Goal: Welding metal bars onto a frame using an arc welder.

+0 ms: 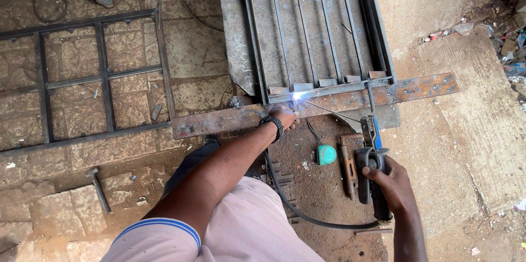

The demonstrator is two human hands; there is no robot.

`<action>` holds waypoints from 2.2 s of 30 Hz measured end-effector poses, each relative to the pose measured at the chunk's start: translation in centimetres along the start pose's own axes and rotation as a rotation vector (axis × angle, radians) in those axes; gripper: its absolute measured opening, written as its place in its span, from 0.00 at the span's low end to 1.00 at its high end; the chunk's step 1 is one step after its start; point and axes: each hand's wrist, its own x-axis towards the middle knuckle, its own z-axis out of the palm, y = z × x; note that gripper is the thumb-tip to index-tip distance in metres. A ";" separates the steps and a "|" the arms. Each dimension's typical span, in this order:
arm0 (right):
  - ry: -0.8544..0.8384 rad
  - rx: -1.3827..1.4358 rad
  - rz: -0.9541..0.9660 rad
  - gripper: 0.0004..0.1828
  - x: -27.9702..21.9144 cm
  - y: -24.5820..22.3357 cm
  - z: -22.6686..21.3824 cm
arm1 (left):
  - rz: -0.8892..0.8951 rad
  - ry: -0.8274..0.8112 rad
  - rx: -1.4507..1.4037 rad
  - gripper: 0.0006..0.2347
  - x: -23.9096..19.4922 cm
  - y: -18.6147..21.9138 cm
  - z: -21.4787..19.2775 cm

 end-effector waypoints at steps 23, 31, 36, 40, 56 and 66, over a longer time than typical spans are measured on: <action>0.032 -0.115 0.027 0.44 -0.1 -0.4 0.2 | 0.009 0.048 0.001 0.09 -2.9 1.6 -0.9; 0.018 0.004 0.029 0.46 0.4 0.8 0.5 | 0.313 -0.507 -0.066 0.18 -11.4 6.3 -4.2; 0.051 -0.056 0.051 0.45 -0.6 0.1 1.0 | 0.327 -0.742 -0.224 0.22 -15.4 10.5 -6.0; 0.044 0.062 0.115 0.39 -1.0 0.3 1.7 | 0.298 -0.784 -0.264 0.23 -16.5 11.1 -6.1; 0.223 -0.225 0.147 0.43 -11.4 -1.0 13.8 | 0.409 -1.276 -0.042 0.19 -27.5 10.1 -8.8; 0.227 -0.411 -0.154 0.44 -9.7 -1.8 17.1 | 0.428 -1.180 -0.230 0.20 -25.5 10.3 -11.0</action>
